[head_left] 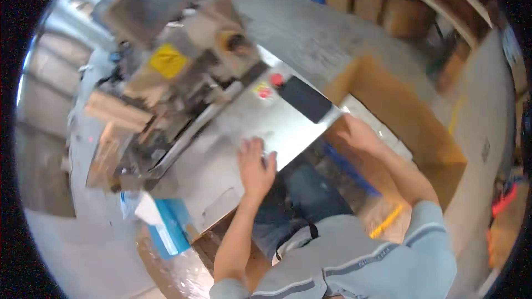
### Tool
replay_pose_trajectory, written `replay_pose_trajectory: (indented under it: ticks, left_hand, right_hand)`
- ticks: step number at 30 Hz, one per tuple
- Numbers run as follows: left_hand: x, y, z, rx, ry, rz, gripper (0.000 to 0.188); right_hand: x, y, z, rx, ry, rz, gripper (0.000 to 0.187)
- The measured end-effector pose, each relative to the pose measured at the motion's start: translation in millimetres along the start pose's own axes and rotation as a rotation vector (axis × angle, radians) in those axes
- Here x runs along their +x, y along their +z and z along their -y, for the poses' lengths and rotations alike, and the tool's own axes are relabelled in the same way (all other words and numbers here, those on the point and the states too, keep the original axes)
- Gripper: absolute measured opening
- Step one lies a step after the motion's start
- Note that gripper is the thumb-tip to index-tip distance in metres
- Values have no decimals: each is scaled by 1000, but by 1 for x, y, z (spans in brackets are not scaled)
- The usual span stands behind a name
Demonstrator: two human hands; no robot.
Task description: Sealing individual small white boxes using a heat-sealing machine and organizing them into a larger shipping carton.
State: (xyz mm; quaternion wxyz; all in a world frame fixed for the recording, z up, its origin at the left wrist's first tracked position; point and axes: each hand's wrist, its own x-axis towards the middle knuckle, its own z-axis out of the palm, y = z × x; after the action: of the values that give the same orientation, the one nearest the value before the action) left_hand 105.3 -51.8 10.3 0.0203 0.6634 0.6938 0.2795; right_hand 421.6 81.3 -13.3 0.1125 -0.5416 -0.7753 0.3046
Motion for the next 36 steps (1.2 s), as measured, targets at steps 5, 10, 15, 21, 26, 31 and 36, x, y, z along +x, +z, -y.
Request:
replay_pose_trajectory:
  ticks: [5,10,15,21,26,31,36]
  left_hand:
    - [-35,-88,20,-605,-458,93,34]
    - [-116,-231,83,-658,-624,-485,27]
    - [-304,-326,225,-535,-722,-1039,38]
    - [-413,-298,288,693,-1204,-196,56]
    - [-287,-293,297,-49,-904,-636,58]
    - [-201,-281,299,180,-782,-461,53]
    - [-226,-267,355,-14,-849,-646,38]
  right_hand:
    - [-3,12,-20,-120,-109,-170,46]
    - [-5,19,-18,-138,-108,-142,51]
    - [-5,22,-11,-139,-76,-150,41]
    - [-4,24,-6,-114,-140,-178,37]
    - [2,27,-25,-286,-109,-203,37]
    - [-2,23,-35,-169,-66,-146,36]
    - [-15,18,-7,-132,-85,-155,36]
